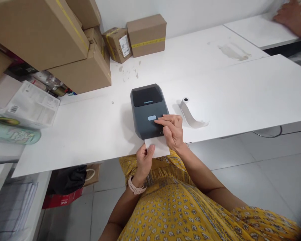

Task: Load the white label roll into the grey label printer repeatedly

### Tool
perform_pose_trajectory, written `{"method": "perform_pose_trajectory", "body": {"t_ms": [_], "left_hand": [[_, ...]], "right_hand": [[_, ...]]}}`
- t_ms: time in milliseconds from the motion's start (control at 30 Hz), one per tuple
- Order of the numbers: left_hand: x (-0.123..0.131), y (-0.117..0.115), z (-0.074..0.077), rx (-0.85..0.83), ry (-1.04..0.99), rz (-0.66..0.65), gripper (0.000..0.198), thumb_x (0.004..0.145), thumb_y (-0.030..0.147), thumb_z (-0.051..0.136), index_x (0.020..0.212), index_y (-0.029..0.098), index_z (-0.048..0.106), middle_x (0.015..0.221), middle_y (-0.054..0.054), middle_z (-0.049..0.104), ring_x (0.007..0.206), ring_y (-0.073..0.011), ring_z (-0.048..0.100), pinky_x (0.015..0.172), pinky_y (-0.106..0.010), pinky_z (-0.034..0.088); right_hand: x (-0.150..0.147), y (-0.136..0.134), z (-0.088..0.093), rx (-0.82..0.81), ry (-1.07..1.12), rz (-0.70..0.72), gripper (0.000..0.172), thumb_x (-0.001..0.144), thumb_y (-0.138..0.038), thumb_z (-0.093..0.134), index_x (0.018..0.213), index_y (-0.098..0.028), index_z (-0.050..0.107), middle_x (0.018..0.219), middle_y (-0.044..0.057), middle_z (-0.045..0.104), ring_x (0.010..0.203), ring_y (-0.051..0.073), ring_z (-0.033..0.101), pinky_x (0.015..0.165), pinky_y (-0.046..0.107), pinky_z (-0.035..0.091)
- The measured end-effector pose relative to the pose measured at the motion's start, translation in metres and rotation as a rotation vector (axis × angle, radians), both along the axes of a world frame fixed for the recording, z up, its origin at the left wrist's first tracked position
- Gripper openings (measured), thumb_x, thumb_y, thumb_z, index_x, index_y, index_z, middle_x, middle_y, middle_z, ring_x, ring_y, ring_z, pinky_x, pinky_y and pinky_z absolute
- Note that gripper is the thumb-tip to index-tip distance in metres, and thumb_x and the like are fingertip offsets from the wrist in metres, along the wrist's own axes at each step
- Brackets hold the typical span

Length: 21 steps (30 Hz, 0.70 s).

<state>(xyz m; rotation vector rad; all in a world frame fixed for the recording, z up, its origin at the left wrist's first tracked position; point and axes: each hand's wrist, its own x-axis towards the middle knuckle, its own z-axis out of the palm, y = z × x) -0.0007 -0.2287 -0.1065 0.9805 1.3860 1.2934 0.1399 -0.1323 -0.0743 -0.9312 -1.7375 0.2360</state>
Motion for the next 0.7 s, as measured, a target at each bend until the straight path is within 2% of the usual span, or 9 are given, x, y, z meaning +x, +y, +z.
{"method": "perform_pose_trajectory", "body": {"t_ms": [67, 133, 233, 367, 500, 633, 700], "left_hand": [[-0.002, 0.002, -0.002, 0.005, 0.04, -0.013, 0.042, 0.088, 0.057, 0.067, 0.077, 0.017, 0.061, 0.067, 0.003, 0.05, 0.064, -0.0106, 0.042, 0.062, -0.024, 0.038], [-0.005, 0.003, -0.001, 0.0, 0.086, -0.007, 0.045, 0.087, 0.058, 0.068, 0.07, 0.018, 0.056, 0.061, 0.005, 0.043, 0.059, -0.0095, 0.037, 0.057, -0.023, 0.034], [-0.01, 0.0, 0.003, 0.032, 0.146, 0.079, 0.05, 0.089, 0.057, 0.064, 0.062, 0.019, 0.047, 0.056, 0.006, 0.036, 0.053, -0.009, 0.033, 0.052, -0.023, 0.031], [-0.024, 0.002, 0.007, 0.156, 0.158, 0.23, 0.036, 0.097, 0.047, 0.056, 0.075, 0.019, 0.059, 0.062, 0.003, 0.05, 0.054, -0.0102, 0.044, 0.052, -0.023, 0.037], [-0.043, 0.013, 0.008, 0.271, 0.138, 0.384, 0.024, 0.097, 0.039, 0.056, 0.09, 0.018, 0.065, 0.067, 0.003, 0.056, 0.054, -0.0095, 0.049, 0.053, -0.022, 0.041], [-0.05, 0.024, 0.008, 0.308, 0.166, 0.421, 0.024, 0.098, 0.038, 0.056, 0.091, 0.017, 0.065, 0.069, 0.002, 0.057, 0.054, -0.0088, 0.05, 0.054, -0.022, 0.043], [-0.046, 0.028, 0.008, 0.335, 0.225, 0.395, 0.026, 0.099, 0.04, 0.054, 0.101, 0.017, 0.067, 0.082, -0.003, 0.066, 0.067, -0.012, 0.061, 0.062, -0.024, 0.051]], "right_hand": [[0.0, 0.0, 0.009, -0.007, -0.096, -0.024, 0.043, 0.106, -0.044, 0.033, 0.12, -0.032, 0.072, 0.103, 0.005, 0.07, 0.102, 0.026, 0.061, 0.096, 0.049, 0.041], [0.0, 0.0, 0.018, -0.007, -0.205, -0.048, 0.039, 0.105, -0.046, 0.039, 0.118, -0.031, 0.073, 0.103, 0.005, 0.069, 0.098, 0.024, 0.059, 0.096, 0.048, 0.038], [-0.001, 0.001, 0.031, -0.001, -0.328, -0.065, 0.032, 0.103, -0.047, 0.048, 0.11, -0.03, 0.074, 0.109, 0.005, 0.07, 0.102, 0.025, 0.058, 0.102, 0.05, 0.034], [-0.002, 0.009, 0.045, 0.048, -0.388, -0.01, 0.025, 0.102, -0.045, 0.051, 0.1, -0.032, 0.072, 0.116, 0.0, 0.071, 0.124, 0.027, 0.055, 0.12, 0.056, 0.02], [-0.003, 0.021, 0.051, 0.065, -0.395, 0.073, 0.029, 0.104, -0.038, 0.047, 0.09, -0.031, 0.071, 0.116, -0.003, 0.074, 0.137, 0.027, 0.051, 0.127, 0.059, 0.01], [-0.004, 0.027, 0.047, 0.027, -0.368, 0.112, 0.032, 0.105, -0.032, 0.043, 0.091, -0.028, 0.072, 0.122, -0.002, 0.075, 0.141, 0.026, 0.05, 0.128, 0.061, 0.009], [-0.003, 0.027, 0.041, -0.002, -0.339, 0.102, 0.033, 0.106, -0.031, 0.042, 0.093, -0.028, 0.073, 0.126, -0.002, 0.074, 0.143, 0.026, 0.048, 0.128, 0.062, 0.009]]}}
